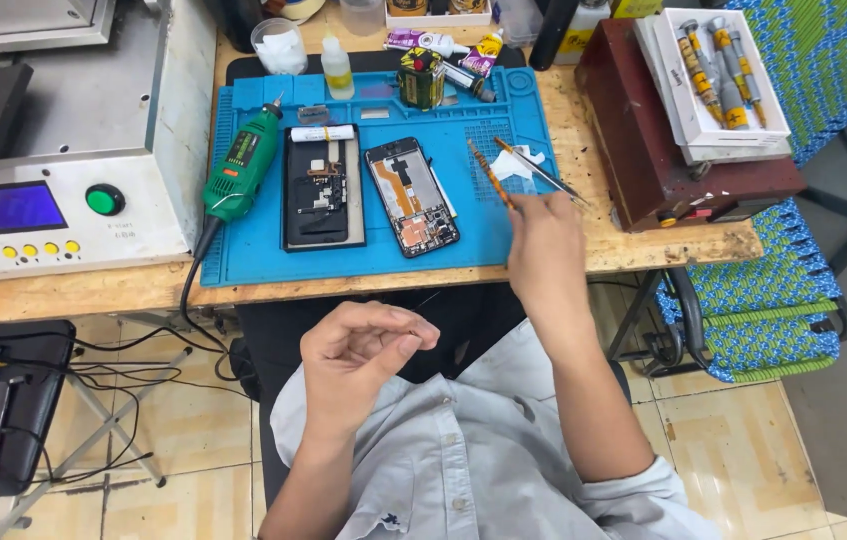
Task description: A technician is preparing a mobile phone frame by cleaning or applying adhesive along its edges using a precision tool.
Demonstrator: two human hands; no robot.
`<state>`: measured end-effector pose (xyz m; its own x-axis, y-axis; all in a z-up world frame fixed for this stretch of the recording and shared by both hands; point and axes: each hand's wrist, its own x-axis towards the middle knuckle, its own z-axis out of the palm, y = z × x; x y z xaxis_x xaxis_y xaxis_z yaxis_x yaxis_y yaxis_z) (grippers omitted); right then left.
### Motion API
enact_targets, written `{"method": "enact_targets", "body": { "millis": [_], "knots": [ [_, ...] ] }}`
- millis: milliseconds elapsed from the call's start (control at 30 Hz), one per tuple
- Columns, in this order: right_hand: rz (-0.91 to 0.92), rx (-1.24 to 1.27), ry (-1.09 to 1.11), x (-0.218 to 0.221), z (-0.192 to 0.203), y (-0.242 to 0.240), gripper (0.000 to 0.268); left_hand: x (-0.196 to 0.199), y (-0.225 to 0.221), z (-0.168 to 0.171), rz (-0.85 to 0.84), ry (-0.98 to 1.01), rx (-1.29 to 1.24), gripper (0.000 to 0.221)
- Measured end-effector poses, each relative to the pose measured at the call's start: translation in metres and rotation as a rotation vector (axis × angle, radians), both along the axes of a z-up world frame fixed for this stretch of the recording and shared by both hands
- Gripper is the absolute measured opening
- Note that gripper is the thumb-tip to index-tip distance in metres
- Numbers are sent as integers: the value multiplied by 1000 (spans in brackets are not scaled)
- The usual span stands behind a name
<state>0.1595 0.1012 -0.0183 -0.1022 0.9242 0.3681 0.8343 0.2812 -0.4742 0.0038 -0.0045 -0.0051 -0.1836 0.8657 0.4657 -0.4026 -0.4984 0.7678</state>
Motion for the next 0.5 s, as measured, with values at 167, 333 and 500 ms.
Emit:
{"method": "enact_targets", "body": {
  "millis": [167,333,500],
  "knots": [
    [253,-45,678,4,28,-37,13,-1,-11,8,-45,-49,26,8],
    [574,-103,1434,3,28,-87,17,3,-23,22,-138,-107,11,9],
    [696,134,1296,-10,39,-117,20,5,-32,28,-67,68,59,12]
  ]
}}
